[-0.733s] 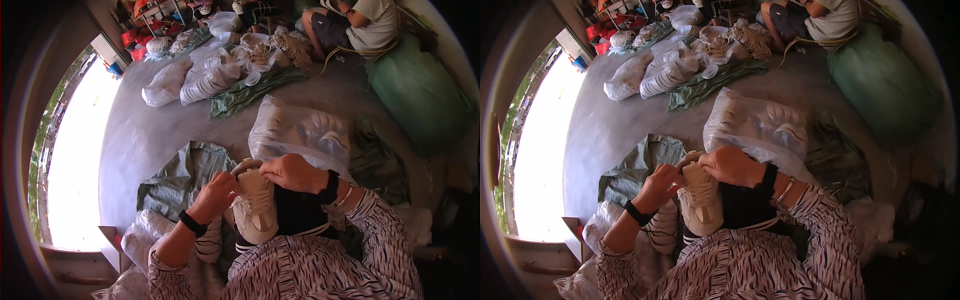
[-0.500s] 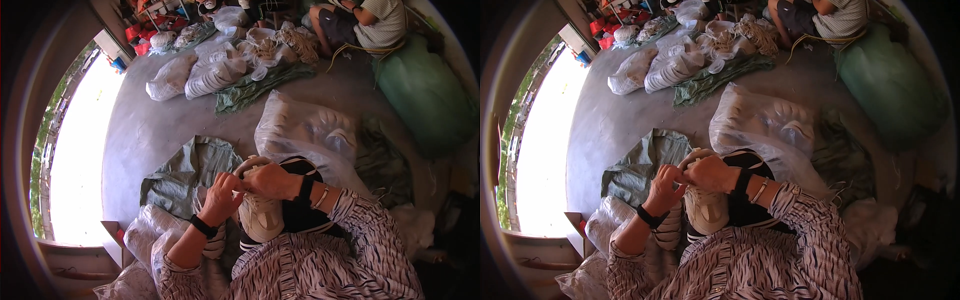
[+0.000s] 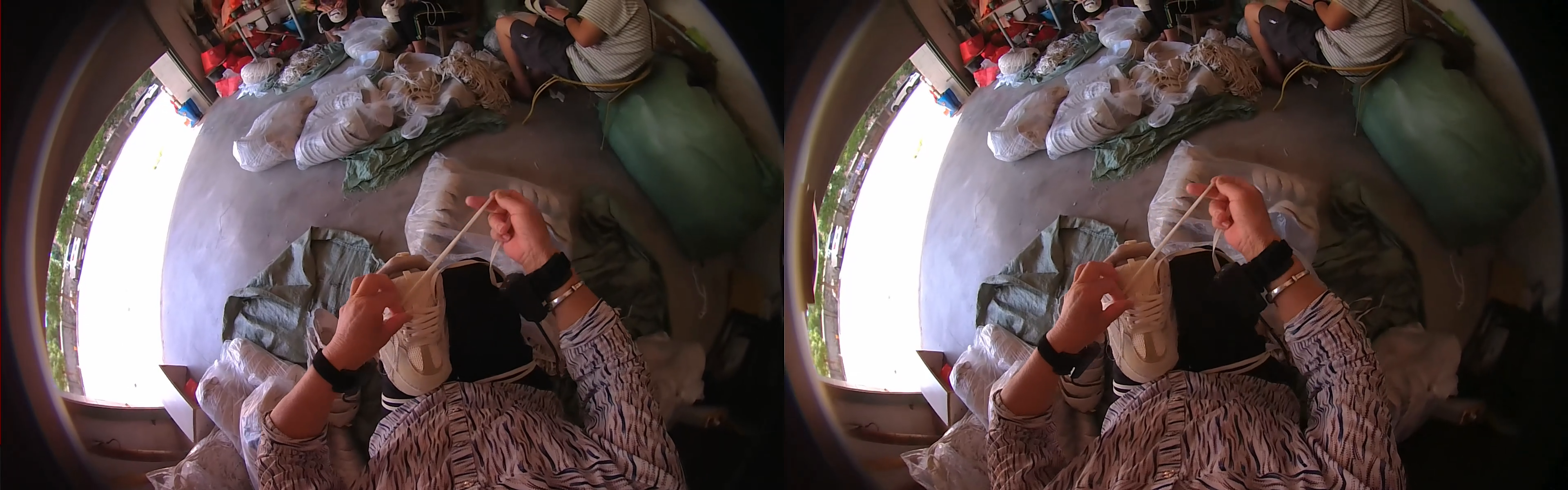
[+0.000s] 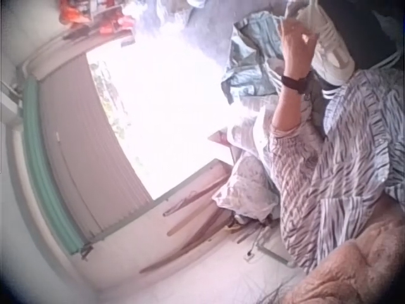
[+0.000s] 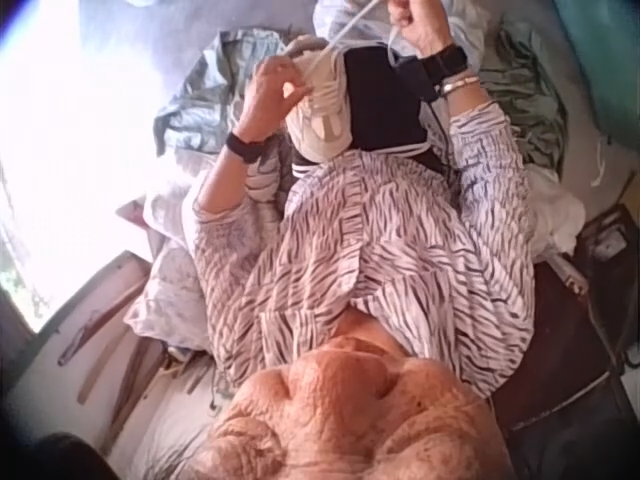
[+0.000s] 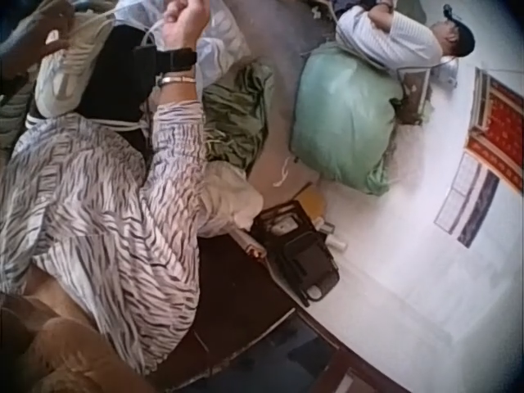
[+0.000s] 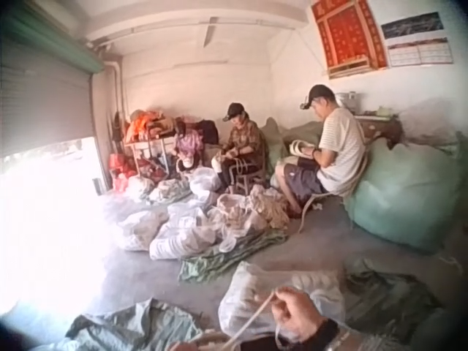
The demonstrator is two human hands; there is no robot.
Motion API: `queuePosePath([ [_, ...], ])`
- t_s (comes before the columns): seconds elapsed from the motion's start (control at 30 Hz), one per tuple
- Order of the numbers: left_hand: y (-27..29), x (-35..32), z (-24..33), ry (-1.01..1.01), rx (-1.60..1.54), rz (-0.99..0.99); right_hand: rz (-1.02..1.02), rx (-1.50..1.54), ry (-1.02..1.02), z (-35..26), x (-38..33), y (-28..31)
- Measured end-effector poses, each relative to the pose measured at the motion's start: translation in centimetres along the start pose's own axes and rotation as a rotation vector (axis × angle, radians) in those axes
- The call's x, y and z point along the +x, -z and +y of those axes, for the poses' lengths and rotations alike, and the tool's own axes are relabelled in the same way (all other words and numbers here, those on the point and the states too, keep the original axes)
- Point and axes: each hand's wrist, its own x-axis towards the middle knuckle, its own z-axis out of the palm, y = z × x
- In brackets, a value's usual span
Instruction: Insert and thread laces through a shoe upper during manufacturing.
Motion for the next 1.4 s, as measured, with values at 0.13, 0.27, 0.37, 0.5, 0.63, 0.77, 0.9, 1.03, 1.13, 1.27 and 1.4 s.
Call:
queuePosePath([
  [0.13, 1.2, -0.8, -1.2, -0.077, -0.09, -0.047, 0.095, 0.127, 0.113, -9.3, 1.1, 6.7],
  [0.27, 1.8, -0.5, -1.7, -0.082, -0.1, -0.011, 0.018, 0.219, 0.379, -21.2, -1.8, 11.5],
  [0.37, 2.5, 0.1, -1.4, -0.02, -0.2, 0.037, -0.148, 0.504, 0.271, -24.0, -5.6, 7.2],
  [0.5, 1.8, 4.5, 2.1, -0.035, 0.035, 0.004, -0.59, 0.284, 0.319, -23.2, -13.2, -2.9],
  [0.63, 1.9, 6.2, 7.9, -0.203, -0.532, -0.385, -0.898, 0.091, 0.28, -21.1, -16.2, -8.0],
  [0.77, 2.8, 4.2, 5.2, 0.238, -0.871, -0.25, -0.636, -0.245, 0.785, -19.6, -16.6, -6.6],
  [0.9, 4.5, 1.0, -0.1, 0.406, -1.319, 0.521, 0.024, -0.49, 1.022, -18.2, -12.3, 1.2],
  [1.03, 6.1, -4.4, -7.4, 0.389, -1.51, 0.791, 0.109, 0.551, 0.326, -16.6, -10.3, 13.2],
  [1.13, 6.2, -8.3, -15.2, 0.435, -1.485, 0.991, 0.58, 0.331, 0.399, -13.8, -9.6, 22.5],
  [1.27, 9.7, -22.1, -29.2, 0.791, -1.459, 1.45, 0.645, -0.651, 0.245, -4.9, -5.9, 16.2],
  [1.4, 6.2, -16.8, -23.6, 1.013, -1.108, 1.196, 0.027, -0.922, 0.262, 1.5, -4.9, 7.4],
])
